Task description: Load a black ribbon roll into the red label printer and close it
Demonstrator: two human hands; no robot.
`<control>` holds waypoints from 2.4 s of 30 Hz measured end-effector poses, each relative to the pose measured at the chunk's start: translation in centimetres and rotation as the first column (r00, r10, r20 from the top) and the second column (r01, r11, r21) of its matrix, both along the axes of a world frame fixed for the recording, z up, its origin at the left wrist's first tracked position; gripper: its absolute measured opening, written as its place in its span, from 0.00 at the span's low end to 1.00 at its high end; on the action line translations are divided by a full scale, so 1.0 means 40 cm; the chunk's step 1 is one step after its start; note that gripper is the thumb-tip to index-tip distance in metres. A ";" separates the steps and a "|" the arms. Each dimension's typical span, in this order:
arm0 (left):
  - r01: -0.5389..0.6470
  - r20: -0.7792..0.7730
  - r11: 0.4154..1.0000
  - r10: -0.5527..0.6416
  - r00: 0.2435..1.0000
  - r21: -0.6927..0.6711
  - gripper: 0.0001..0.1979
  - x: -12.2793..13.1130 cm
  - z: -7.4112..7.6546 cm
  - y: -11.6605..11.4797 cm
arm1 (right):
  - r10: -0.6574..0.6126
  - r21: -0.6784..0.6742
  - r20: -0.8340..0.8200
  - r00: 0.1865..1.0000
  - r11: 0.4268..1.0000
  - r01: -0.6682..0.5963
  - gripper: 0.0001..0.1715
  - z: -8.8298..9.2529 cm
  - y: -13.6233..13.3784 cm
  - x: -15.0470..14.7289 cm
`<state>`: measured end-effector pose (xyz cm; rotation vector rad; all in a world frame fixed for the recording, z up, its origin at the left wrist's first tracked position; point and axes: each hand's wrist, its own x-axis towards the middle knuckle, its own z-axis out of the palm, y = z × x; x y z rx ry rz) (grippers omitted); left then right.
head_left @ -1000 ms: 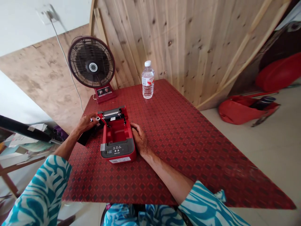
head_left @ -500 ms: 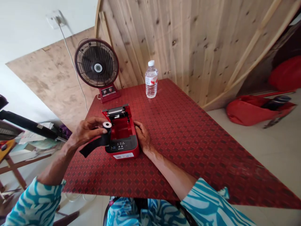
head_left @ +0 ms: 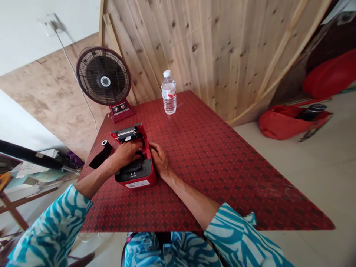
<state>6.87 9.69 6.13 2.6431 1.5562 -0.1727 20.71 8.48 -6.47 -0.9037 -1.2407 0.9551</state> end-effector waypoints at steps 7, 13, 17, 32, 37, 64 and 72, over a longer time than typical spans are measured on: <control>0.021 0.196 0.997 -0.007 0.981 -0.072 0.12 -0.048 0.022 -0.018 | 0.006 -0.012 0.020 1.000 1.000 -0.005 0.19 0.005 -0.003 0.002; 0.063 0.452 0.996 -0.086 0.888 0.067 0.16 -0.120 0.054 -0.172 | 0.015 0.001 0.002 1.000 1.000 -0.015 0.19 -0.001 0.000 0.001; 0.135 0.445 0.983 -0.177 0.878 0.126 0.12 -0.123 0.037 -0.218 | 0.006 -0.008 -0.009 1.000 1.000 -0.007 0.19 -0.010 0.004 0.002; 0.192 0.367 0.864 -0.385 0.847 0.465 0.07 -0.077 -0.005 -0.287 | -0.007 -0.015 0.002 1.000 1.000 0.008 0.19 -0.002 0.000 0.001; 0.178 0.336 0.839 -0.388 0.858 0.514 0.08 -0.079 -0.031 -0.310 | 0.021 -0.035 -0.010 1.000 0.999 -0.021 0.20 -0.004 -0.009 0.003; 0.116 0.392 0.840 -0.365 0.844 0.530 0.09 -0.086 -0.050 -0.335 | 0.074 0.023 0.036 0.997 0.997 -0.075 0.12 0.095 -0.023 0.039; -0.096 0.455 0.877 -0.149 0.878 0.471 0.23 -0.156 -0.066 -0.266 | 0.105 -0.002 0.038 0.994 0.995 -0.105 0.14 0.106 -0.026 0.042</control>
